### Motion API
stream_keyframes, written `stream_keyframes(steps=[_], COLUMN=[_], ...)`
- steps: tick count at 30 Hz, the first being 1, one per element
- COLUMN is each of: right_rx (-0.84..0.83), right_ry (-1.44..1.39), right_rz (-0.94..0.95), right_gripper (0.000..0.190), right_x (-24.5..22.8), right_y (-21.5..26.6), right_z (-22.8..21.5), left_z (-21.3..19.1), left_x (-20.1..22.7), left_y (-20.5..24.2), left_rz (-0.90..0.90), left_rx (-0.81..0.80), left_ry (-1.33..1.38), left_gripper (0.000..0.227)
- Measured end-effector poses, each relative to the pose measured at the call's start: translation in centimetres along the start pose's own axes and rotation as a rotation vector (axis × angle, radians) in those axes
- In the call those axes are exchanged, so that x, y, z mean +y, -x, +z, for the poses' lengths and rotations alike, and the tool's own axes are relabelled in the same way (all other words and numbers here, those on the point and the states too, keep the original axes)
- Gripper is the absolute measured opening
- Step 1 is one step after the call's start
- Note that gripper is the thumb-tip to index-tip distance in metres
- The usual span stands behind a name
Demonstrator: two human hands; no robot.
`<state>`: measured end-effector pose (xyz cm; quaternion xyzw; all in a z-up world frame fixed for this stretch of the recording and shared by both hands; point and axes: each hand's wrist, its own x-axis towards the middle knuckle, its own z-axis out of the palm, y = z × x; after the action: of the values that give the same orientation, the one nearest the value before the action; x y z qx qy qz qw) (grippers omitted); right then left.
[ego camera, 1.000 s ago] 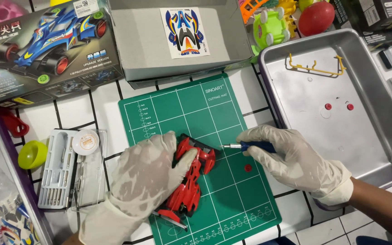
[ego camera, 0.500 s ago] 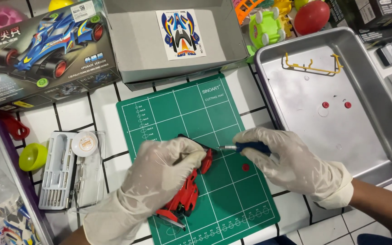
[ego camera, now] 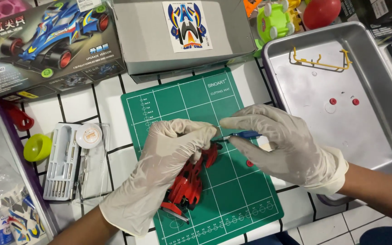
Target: The person assembles a red toy car chassis on a green cutting mat. They attach small red wheels to the black axles using a screwdriver to tighten the screws. The person handles the car body, wheels, and screws while working on the assembly.
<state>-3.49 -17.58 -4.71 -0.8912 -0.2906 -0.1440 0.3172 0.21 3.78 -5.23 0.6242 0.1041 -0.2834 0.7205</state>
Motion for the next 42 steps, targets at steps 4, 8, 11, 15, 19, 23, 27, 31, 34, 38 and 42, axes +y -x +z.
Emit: stream_keyframes(steps=[4,8,11,15,19,23,27,31,34,38,42], right_rx=[0.127,0.192,0.176,0.083,0.138,0.132,-0.575,-0.508,-0.590,-0.541,-0.553], right_ry=[-0.176,-0.099,-0.094,-0.100,-0.084,-0.164,0.054,0.042,-0.035,-0.124,-0.366], right_rz=[-0.002,0.004,-0.071,-0.179,-0.159,-0.100,0.129,0.005,0.071,0.063,0.445], right_gripper=[0.028,0.021,0.024,0.026,0.021,0.028,0.041,0.026,0.029,0.035,0.032], right_x=[-1.7,-2.2,-1.4,-0.6,-1.3,0.0,2.4,3.7,3.4,2.3,0.9], right_y=[-1.3,-1.9,-1.5,-1.4,-2.6,0.1,6.3,8.0,6.9,0.7,-7.2], right_z=[0.7,0.5,0.7,1.1,1.1,0.1,-0.1,0.9,0.8,0.3,2.5], left_z=[0.5,0.0,0.2,0.6,0.9,-1.1,-5.0,-6.3,-6.8,-7.4,-8.3], left_x=[-0.7,-1.3,-1.5,-1.4,-0.9,0.3,0.7,0.5,0.3,0.6,-0.2], left_y=[0.8,0.5,0.5,0.8,1.5,-0.4,-3.0,-3.8,-4.1,-3.9,-4.4], left_rz=[0.051,0.237,0.188,0.214,0.293,0.531,0.474,0.226,0.192,0.150,0.329], left_rx=[-0.075,-0.121,-0.103,-0.032,0.043,0.107,0.251,0.168,0.110,-0.055,-0.170], left_ry=[0.136,0.141,0.189,0.131,0.107,-0.267,-0.623,-0.868,-0.871,-0.701,-1.023], left_gripper=[0.026,0.028,0.022,0.023,0.025,0.010,0.014,0.017,0.015,0.016,0.014])
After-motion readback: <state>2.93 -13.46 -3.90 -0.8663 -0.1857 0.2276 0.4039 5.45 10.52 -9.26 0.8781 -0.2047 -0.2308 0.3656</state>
